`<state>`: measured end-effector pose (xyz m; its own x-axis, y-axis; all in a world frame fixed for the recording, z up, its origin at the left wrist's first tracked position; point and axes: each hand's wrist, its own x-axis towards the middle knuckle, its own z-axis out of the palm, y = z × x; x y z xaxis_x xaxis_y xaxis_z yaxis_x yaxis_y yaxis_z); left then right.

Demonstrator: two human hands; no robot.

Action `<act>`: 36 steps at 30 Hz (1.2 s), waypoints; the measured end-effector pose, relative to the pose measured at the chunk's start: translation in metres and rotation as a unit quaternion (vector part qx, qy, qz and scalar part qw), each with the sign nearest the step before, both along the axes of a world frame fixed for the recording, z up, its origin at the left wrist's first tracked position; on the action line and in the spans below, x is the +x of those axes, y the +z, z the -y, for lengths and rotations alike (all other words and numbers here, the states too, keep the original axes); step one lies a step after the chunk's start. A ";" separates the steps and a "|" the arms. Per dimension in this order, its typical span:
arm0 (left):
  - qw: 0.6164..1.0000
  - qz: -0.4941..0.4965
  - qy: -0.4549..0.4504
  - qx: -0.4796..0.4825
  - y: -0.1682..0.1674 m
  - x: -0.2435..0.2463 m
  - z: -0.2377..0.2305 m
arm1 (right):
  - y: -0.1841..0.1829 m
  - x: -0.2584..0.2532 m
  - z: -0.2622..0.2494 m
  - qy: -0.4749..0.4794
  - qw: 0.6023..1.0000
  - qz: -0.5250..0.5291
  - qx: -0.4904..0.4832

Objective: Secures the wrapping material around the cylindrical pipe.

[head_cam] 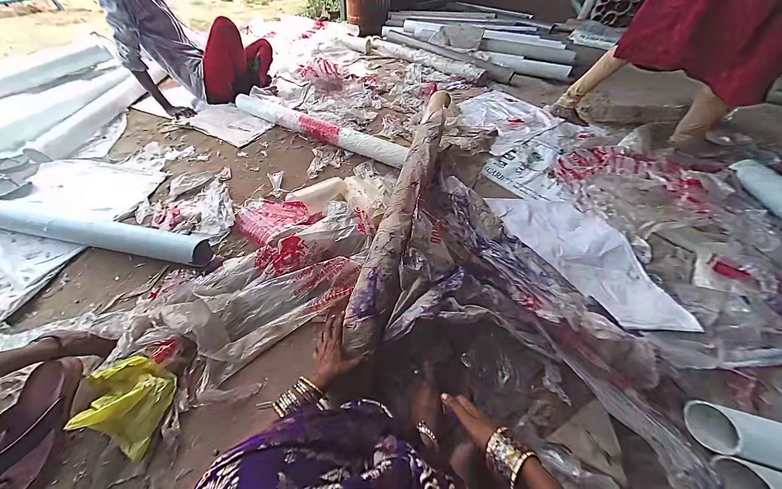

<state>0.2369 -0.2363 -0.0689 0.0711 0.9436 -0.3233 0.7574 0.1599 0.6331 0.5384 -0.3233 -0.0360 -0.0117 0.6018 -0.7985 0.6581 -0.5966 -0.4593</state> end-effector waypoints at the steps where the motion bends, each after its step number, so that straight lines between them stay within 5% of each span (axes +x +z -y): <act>1: 1.000 0.008 0.011 0.000 0.002 -0.005 -0.004 | -0.006 0.002 0.003 -0.023 1.000 0.000 0.000; 3: 1.000 0.008 0.019 0.002 0.010 -0.017 -0.011 | -0.013 0.000 0.008 -0.050 0.998 0.039 0.027; 6: 0.998 -0.023 0.026 0.043 0.015 -0.041 -0.015 | 0.009 -0.020 0.010 0.070 0.984 0.161 0.038; 11: 0.963 -0.011 -0.046 0.266 0.015 -0.042 0.009 | 0.026 -0.055 0.022 0.228 0.940 0.235 0.098; 16: 0.937 -0.054 -0.312 0.146 0.003 0.006 0.048 | 0.009 -0.052 0.037 0.296 0.909 0.191 0.222; 20: 0.941 -0.046 -0.335 0.025 0.025 -0.003 0.044 | -0.022 -0.038 0.054 0.305 0.794 0.213 0.481; 23: 0.957 -0.030 -0.286 0.043 0.025 -0.009 0.041 | -0.011 -0.038 0.047 0.349 0.843 0.186 0.364; 28: 0.895 -0.083 -0.282 0.335 -0.008 -0.012 0.032 | -0.008 -0.036 0.040 0.392 0.870 0.159 0.251; 32: 0.887 -0.057 -0.281 0.363 0.005 -0.016 0.021 | -0.009 -0.038 0.044 0.400 0.862 0.140 0.277; 36: 0.894 -0.042 -0.263 0.359 0.019 -0.019 0.013 | 0.005 -0.044 0.030 0.457 0.864 0.144 0.154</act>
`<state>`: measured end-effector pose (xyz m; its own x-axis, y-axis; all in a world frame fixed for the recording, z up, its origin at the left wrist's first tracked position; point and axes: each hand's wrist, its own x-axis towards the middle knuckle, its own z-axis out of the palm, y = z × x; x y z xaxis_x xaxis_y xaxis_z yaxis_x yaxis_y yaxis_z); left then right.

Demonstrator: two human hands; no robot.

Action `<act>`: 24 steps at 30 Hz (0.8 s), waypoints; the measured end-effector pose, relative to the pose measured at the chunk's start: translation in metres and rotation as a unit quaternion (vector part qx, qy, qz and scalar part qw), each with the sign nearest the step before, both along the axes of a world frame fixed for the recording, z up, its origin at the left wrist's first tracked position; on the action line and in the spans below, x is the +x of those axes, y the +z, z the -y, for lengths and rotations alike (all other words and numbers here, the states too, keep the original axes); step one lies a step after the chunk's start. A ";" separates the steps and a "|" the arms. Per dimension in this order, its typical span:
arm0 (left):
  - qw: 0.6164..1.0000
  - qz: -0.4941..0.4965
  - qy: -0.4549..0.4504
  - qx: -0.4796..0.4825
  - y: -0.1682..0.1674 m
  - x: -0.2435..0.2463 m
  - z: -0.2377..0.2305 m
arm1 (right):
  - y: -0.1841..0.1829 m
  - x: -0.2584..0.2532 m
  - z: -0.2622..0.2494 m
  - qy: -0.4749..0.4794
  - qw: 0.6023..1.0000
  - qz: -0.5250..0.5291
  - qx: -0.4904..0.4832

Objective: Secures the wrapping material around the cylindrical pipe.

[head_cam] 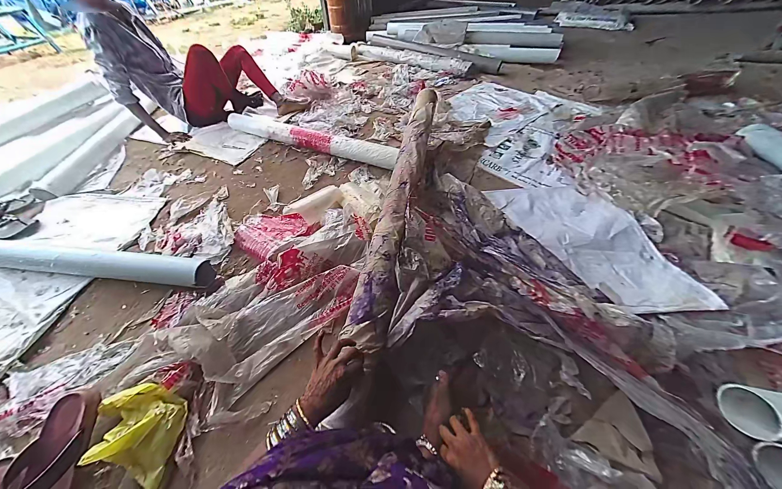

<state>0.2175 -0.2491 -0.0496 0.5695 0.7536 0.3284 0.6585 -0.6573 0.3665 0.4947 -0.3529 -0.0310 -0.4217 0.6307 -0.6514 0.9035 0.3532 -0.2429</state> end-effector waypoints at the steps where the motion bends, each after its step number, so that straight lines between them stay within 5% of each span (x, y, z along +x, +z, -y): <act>1: 1.000 0.006 0.003 -0.012 0.002 -0.002 -0.002 | -0.001 -0.001 -0.003 0.001 1.000 0.005 -0.015; 4: 1.000 0.003 0.007 -0.001 0.005 -0.008 -0.011 | 0.014 -0.007 -0.020 -0.055 0.997 0.024 -0.055; 8: 0.999 0.003 -0.014 0.043 0.014 -0.002 -0.024 | 0.027 -0.033 -0.037 -0.156 0.974 -0.119 0.112; 10: 0.997 -0.004 -0.028 0.070 0.021 0.002 -0.031 | 0.034 -0.064 -0.052 -0.174 0.968 -0.152 0.095; 14: 0.991 -0.013 -0.045 0.122 0.035 0.016 -0.043 | 0.045 -0.114 -0.089 -0.208 0.974 -0.074 -0.040; 19: 0.990 -0.025 -0.040 0.131 0.050 0.032 -0.054 | 0.038 -0.115 -0.101 -0.268 0.958 -0.081 0.055; 24: 0.995 -0.040 -0.026 0.086 0.028 0.031 -0.063 | 0.040 -0.092 -0.098 -0.270 0.961 -0.046 0.039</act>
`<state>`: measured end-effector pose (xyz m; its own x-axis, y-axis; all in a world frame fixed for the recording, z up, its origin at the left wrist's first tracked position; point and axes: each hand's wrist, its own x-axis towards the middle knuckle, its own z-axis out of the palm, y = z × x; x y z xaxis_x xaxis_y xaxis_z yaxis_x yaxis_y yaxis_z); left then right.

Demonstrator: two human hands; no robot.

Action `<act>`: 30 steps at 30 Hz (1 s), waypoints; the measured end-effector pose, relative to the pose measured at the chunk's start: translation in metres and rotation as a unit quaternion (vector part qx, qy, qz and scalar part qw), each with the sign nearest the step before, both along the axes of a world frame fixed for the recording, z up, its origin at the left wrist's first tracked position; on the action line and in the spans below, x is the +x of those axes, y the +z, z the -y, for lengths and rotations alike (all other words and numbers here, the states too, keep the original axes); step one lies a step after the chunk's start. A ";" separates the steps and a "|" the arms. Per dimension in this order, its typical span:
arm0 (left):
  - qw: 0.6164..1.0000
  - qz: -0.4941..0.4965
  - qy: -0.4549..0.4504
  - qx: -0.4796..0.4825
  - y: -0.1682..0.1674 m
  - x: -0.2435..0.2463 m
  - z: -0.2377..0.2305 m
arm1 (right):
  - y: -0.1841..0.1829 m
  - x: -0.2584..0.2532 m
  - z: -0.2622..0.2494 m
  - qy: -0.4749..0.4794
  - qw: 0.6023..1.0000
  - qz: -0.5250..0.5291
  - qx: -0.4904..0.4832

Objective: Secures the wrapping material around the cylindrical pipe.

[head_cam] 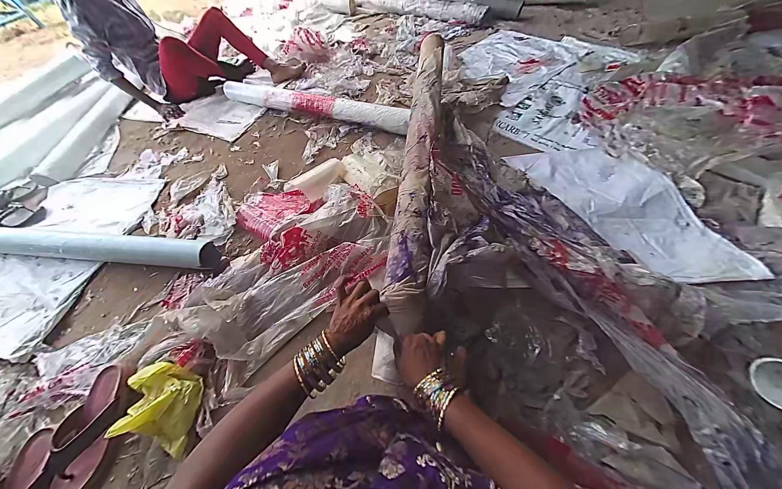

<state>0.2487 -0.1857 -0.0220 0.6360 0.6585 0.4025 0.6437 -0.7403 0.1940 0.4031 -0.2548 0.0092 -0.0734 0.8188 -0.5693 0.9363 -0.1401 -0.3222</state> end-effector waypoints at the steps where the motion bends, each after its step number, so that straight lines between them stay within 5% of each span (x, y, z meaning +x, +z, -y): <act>1: 1.000 -0.001 0.004 -0.016 -0.005 0.000 0.000 | -0.003 0.004 0.003 -0.002 1.000 0.008 0.017; 7: 0.995 -0.035 -0.004 -0.092 -0.013 -0.003 -0.008 | -0.017 0.005 0.022 0.000 0.999 0.021 0.041; 13: 0.997 0.013 -0.071 0.039 -0.018 0.006 0.019 | -0.015 0.039 0.039 -0.001 0.999 -0.041 -0.009; 19: 0.994 0.100 0.043 0.018 -0.017 0.004 0.033 | -0.025 0.116 0.061 -0.076 0.995 0.000 -0.070; 22: 0.993 0.096 0.073 0.016 -0.018 0.001 0.040 | -0.053 0.140 0.066 -0.149 0.982 -0.062 -0.100; 30: 0.995 0.005 -0.076 0.062 -0.021 0.013 0.060 | -0.049 0.120 0.069 -0.193 0.969 -0.089 -0.128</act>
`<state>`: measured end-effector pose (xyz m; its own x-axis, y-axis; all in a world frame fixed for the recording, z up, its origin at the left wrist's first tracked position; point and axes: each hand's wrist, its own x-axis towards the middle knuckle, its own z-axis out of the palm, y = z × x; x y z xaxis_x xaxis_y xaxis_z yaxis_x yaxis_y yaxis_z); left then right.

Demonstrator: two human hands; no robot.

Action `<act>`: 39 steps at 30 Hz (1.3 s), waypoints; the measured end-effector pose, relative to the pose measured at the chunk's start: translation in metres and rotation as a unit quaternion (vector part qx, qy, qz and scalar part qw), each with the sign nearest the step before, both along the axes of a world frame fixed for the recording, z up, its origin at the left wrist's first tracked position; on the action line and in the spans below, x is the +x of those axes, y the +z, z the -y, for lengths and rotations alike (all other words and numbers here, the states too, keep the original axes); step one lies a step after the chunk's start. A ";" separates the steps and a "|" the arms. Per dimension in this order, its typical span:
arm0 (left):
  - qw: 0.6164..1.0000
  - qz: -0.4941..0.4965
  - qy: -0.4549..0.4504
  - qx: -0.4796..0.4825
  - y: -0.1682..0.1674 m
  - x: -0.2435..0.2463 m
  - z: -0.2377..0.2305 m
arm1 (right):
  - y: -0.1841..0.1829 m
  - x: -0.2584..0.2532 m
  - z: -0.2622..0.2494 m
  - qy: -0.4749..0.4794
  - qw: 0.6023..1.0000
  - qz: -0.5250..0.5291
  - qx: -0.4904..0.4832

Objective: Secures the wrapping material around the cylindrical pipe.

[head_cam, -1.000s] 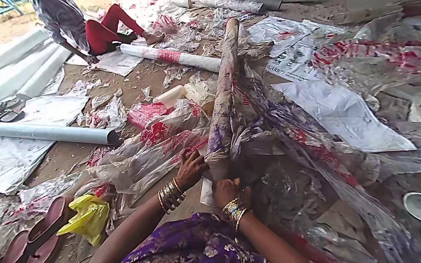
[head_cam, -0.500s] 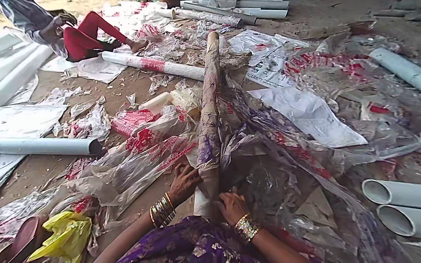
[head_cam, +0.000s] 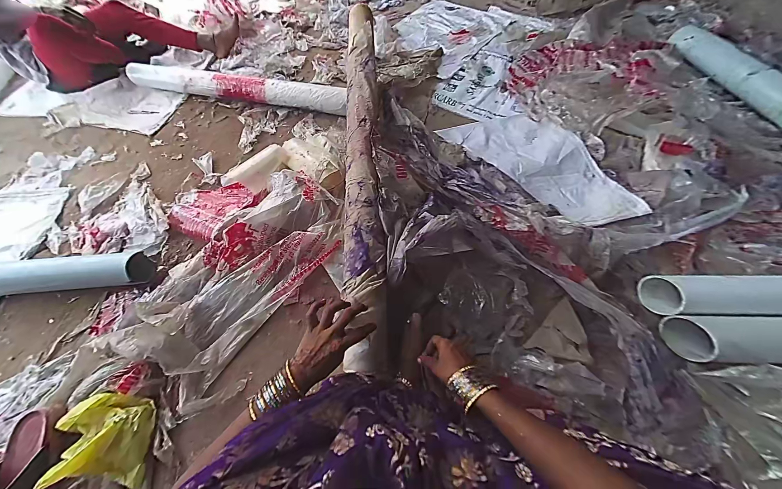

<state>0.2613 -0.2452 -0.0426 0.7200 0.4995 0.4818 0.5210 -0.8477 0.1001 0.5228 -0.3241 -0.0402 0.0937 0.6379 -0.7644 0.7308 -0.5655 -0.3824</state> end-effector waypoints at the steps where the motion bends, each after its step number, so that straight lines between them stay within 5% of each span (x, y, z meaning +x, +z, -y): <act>1: 1.000 0.000 -0.008 -0.001 -0.001 0.002 0.001 | 0.001 -0.004 0.002 0.000 1.000 0.001 0.001; 13: 1.000 0.020 -0.010 -0.009 -0.003 0.003 0.004 | 0.006 -0.009 -0.004 0.019 0.999 0.025 -0.040; 21: 0.998 0.052 -0.022 -0.031 0.021 0.016 0.007 | 0.067 0.021 -0.038 -0.136 0.959 -0.236 0.081; 31: 0.930 0.188 0.070 -0.308 0.046 0.021 0.008 | 0.096 -0.045 -0.027 -0.186 0.876 -0.335 0.294; 35: 0.868 0.205 0.016 -0.451 0.060 0.020 0.003 | 0.106 -0.040 -0.027 -0.188 0.861 -0.387 0.272; 39: 0.873 0.145 0.028 -0.465 0.070 0.014 -0.011 | 0.115 -0.027 -0.029 -0.157 0.858 -0.436 0.221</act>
<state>0.2754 -0.2346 0.0269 0.5970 0.8022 0.0071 0.3977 -0.3037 0.8658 0.4958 -0.2955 0.0749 -0.1697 0.9319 -0.3207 -0.1041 -0.3405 -0.9345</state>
